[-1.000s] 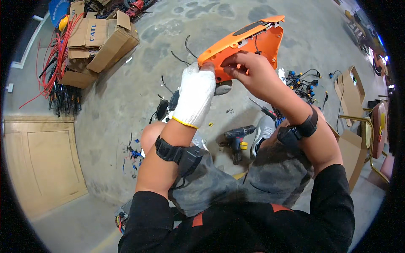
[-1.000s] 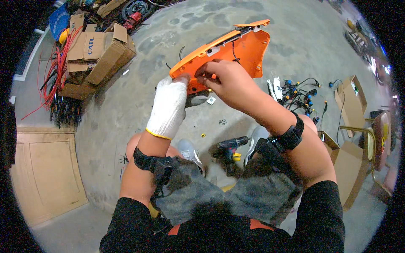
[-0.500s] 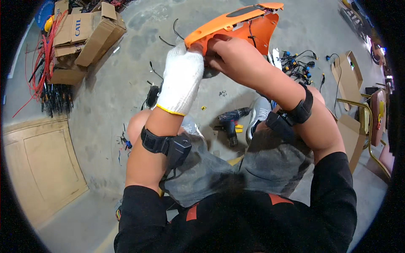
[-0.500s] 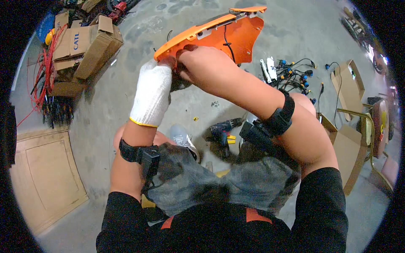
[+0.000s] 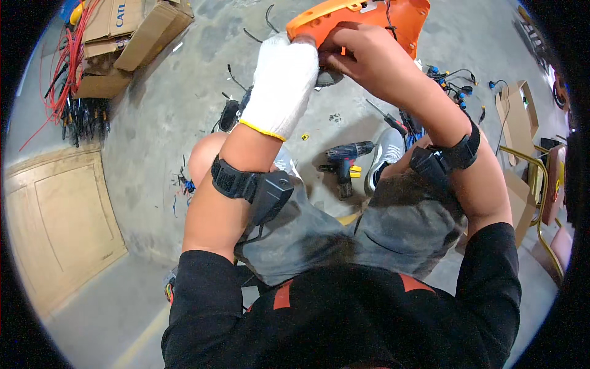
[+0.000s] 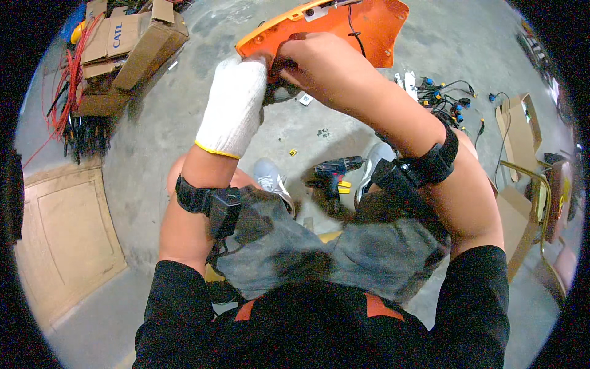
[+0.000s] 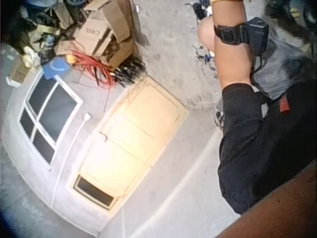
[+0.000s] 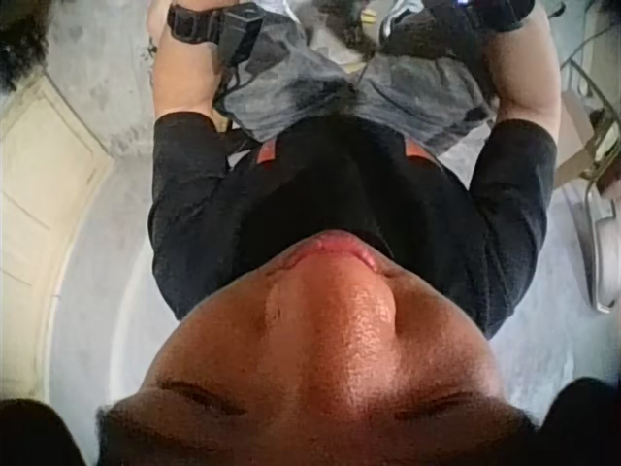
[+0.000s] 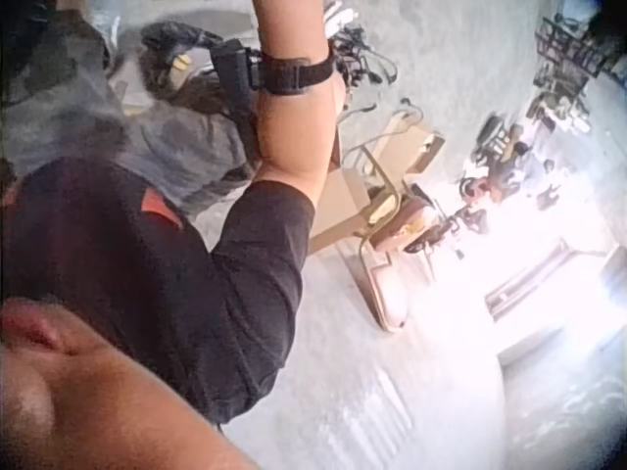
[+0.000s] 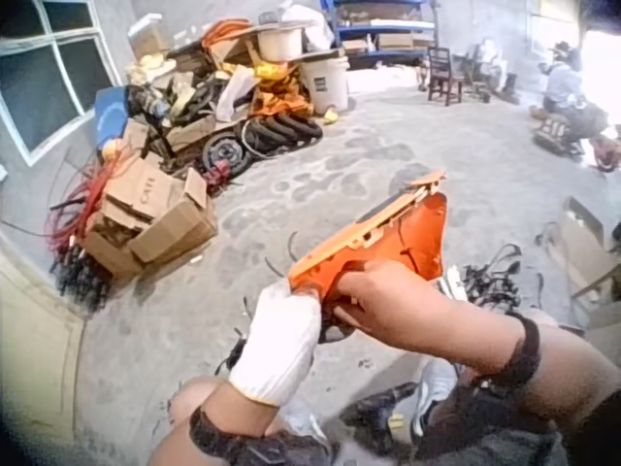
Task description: Repairing or assembling an orange motorcycle body part using an electric drill and hand tools.
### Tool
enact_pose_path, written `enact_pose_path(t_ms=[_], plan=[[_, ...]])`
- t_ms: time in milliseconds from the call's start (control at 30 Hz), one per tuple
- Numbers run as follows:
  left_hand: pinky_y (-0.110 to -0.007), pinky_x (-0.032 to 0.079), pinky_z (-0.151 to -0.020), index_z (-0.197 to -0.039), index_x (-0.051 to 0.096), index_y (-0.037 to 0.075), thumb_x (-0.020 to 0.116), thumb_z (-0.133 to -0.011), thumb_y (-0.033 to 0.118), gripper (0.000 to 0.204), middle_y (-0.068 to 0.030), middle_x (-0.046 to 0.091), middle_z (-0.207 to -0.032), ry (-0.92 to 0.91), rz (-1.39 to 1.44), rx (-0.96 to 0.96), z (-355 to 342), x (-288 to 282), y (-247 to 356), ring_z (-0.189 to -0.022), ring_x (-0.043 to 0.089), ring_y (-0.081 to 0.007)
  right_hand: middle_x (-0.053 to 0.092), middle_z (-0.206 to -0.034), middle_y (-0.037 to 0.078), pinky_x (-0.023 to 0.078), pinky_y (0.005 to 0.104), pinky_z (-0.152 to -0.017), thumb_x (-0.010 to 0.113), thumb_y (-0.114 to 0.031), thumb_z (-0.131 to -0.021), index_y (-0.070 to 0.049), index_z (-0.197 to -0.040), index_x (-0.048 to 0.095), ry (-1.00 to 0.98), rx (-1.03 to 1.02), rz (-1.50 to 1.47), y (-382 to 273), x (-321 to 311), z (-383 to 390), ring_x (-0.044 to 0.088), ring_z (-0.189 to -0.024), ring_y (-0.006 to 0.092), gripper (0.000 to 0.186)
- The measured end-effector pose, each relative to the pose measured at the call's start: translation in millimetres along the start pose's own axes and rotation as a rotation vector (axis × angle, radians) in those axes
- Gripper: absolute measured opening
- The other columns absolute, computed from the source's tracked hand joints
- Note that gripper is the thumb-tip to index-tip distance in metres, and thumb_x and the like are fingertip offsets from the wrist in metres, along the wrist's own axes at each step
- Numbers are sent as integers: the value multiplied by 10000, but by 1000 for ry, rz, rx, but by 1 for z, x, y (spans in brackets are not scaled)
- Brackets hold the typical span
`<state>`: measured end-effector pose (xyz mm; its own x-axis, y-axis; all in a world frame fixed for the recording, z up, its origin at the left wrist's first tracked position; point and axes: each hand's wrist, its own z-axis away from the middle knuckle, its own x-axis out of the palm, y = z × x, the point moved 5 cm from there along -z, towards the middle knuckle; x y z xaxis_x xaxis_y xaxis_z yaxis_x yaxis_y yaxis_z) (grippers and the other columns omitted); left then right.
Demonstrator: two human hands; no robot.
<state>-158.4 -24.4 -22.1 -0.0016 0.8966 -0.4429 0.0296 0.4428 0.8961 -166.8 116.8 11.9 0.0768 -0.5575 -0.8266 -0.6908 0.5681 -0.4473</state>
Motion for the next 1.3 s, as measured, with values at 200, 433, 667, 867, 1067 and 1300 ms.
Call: enact_pose_path(t_ms=[200,433,667,867,1067,1300], plan=[[-382,540,-591,-979,601,-119,443,-924,149,316,-222,647,-755,-45,176,14,8,0,16,-648,666,-298,657,-810,191,519,480,-720,651,-201,-846,-18,-859,612,57,25,62,2,5,4,639,-794,397,187],[-331,594,-617,-1066,598,-72,487,-924,154,289,-172,686,-896,-57,504,-167,-3,6,-2,-741,720,-262,670,-861,143,520,353,-675,665,-92,-858,-26,-1001,688,79,134,-224,13,-9,5,651,-732,283,160],[-321,474,-514,-972,639,-35,509,-919,277,341,-133,655,-763,10,224,-143,-2,0,-2,-597,633,-200,685,-869,148,526,364,-672,678,-97,-842,-25,-961,695,38,-26,-160,1,-6,4,661,-741,294,140],[-403,476,-559,-981,604,-25,616,-755,-3,227,-191,638,-795,8,-192,283,1,-6,8,-665,615,-320,675,-861,191,530,434,-746,655,-184,-817,-18,-911,686,-12,5,-102,1,-5,1,652,-813,370,193],[-379,521,-644,-1034,630,-34,597,-801,32,245,-181,661,-834,-26,280,7,4,4,12,-740,659,-293,673,-826,200,533,445,-739,668,-210,-819,-11,-903,687,-66,112,-52,8,5,2,656,-792,377,217],[-319,491,-541,-999,658,-32,538,-913,220,292,-119,666,-775,65,531,-164,7,5,12,-590,614,-181,680,-872,179,524,443,-740,678,-202,-830,-40,-939,691,48,38,-151,6,8,3,654,-828,372,195]])
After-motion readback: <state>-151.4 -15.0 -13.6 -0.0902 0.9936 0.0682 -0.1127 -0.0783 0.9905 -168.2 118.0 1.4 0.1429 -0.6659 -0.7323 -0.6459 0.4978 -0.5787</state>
